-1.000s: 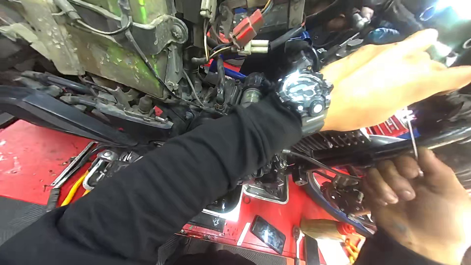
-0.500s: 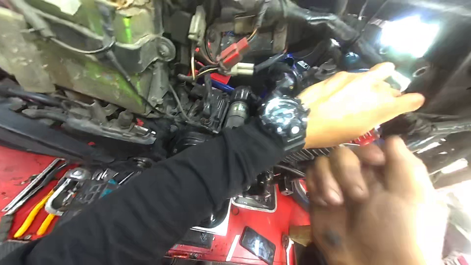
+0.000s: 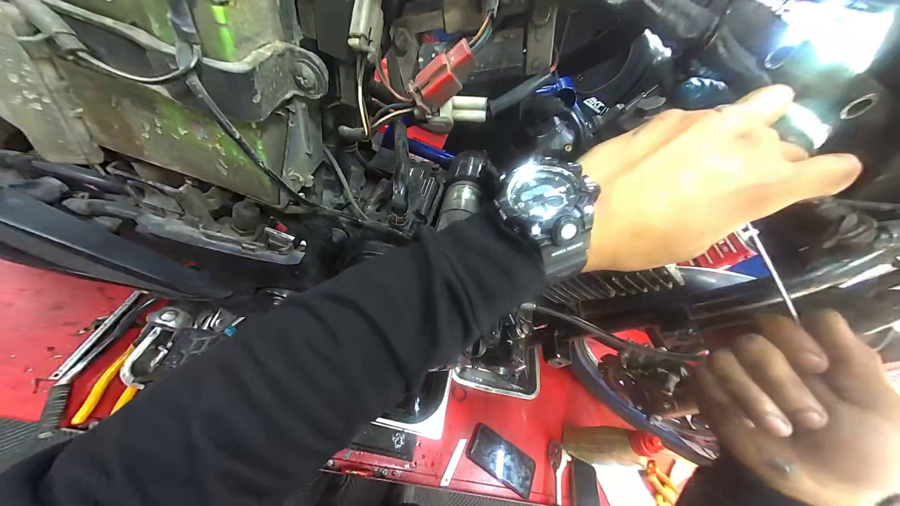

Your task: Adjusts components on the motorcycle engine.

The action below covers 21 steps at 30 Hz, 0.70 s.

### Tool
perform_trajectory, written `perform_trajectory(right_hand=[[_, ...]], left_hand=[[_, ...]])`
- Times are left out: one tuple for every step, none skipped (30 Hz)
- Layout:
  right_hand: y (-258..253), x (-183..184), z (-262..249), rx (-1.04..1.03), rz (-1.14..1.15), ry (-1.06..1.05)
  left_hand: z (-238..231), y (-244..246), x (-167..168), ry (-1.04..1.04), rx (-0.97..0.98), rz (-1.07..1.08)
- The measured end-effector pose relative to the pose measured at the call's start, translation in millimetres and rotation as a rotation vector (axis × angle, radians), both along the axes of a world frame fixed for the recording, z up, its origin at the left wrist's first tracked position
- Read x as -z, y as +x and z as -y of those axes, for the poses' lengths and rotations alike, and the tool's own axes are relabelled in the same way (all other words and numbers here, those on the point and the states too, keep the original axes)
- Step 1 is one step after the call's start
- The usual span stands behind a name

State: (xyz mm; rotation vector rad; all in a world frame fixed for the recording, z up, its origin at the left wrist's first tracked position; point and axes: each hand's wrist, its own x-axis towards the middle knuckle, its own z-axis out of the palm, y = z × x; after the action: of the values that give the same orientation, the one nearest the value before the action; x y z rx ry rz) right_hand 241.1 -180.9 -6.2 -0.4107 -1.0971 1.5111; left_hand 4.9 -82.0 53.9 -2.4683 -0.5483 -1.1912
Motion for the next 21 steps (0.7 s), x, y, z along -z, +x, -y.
perform_trajectory(right_hand=[[4.3, 1.4, -7.2, 0.023, 0.008, -0.018], [6.4, 2.0, -12.3, 0.063, 0.036, -0.045], [6.8, 2.0, -15.0, 0.102, 0.067, -0.067], [4.2, 1.1, -15.2, 0.154, 0.110, -0.076], [-0.7, 0.2, -14.2, 0.213, 0.152, -0.081], [-6.0, 0.1, -12.6, 0.267, 0.182, -0.078], [-9.5, 1.1, -10.8, 0.301, 0.198, -0.077], [-9.9, 2.5, -9.9, 0.297, 0.195, -0.076], [-8.1, 3.2, -10.6, 0.265, 0.186, -0.074], [-4.8, 2.8, -12.0, 0.231, 0.191, -0.073], [-0.9, 1.1, -13.1, 0.209, 0.209, -0.080], [1.8, -1.4, -13.1, 0.214, 0.240, -0.090], [3.3, -3.5, -12.3, 0.237, 0.269, -0.099], [2.6, -4.5, -11.3, 0.278, 0.287, -0.110], [-0.7, -4.1, -9.9, 0.335, 0.304, -0.116], [-5.3, -2.9, -8.6, 0.392, 0.313, -0.123], [-9.4, -0.9, -7.7, 0.425, 0.302, -0.126], [-14.4, 0.7, -7.0, 0.443, 0.275, -0.124], [-19.7, 1.7, -5.3, 0.455, 0.251, -0.119], [-26.8, 1.2, -1.2, 0.480, 0.246, -0.110], [-38.1, -2.1, 5.9, 0.521, 0.249, -0.106]], left_hand=[[-0.4, 0.4, -0.2, 0.003, -0.010, 0.006], [0.2, 0.8, -0.1, -0.001, -0.019, 0.003], [1.1, 1.2, -0.3, -0.006, -0.028, -0.005], [1.4, 1.3, -0.6, -0.007, -0.033, -0.010], [1.8, 1.3, -1.1, -0.010, -0.033, -0.012], [1.2, 0.8, -1.7, -0.009, -0.028, -0.014], [0.8, 0.5, -2.1, -0.011, -0.019, -0.014], [1.5, 0.1, -2.6, -0.021, -0.014, -0.022], [1.9, 0.1, -3.0, -0.029, -0.009, -0.020], [1.5, -0.1, -3.6, -0.033, -0.005, -0.017], [1.1, -0.3, -4.0, -0.039, -0.002, -0.015], [1.0, -0.4, -3.7, -0.040, 0.001, -0.014], [0.7, 0.1, -3.0, -0.037, 0.008, -0.010], [-0.3, 0.7, -2.3, -0.027, 0.017, -0.002], [-0.4, 0.7, -2.7, -0.028, 0.018, -0.008], [-0.3, 1.0, -3.1, -0.032, 0.019, -0.011], [0.2, 1.0, -3.7, -0.038, 0.015, -0.015], [0.8, 0.7, -4.5, -0.042, 0.009, -0.021], [0.6, 0.2, -4.5, -0.040, 0.005, -0.021], [0.6, 0.2, -4.2, -0.038, 0.007, -0.014], [1.7, -0.5, -4.7, -0.048, 0.008, -0.019]])
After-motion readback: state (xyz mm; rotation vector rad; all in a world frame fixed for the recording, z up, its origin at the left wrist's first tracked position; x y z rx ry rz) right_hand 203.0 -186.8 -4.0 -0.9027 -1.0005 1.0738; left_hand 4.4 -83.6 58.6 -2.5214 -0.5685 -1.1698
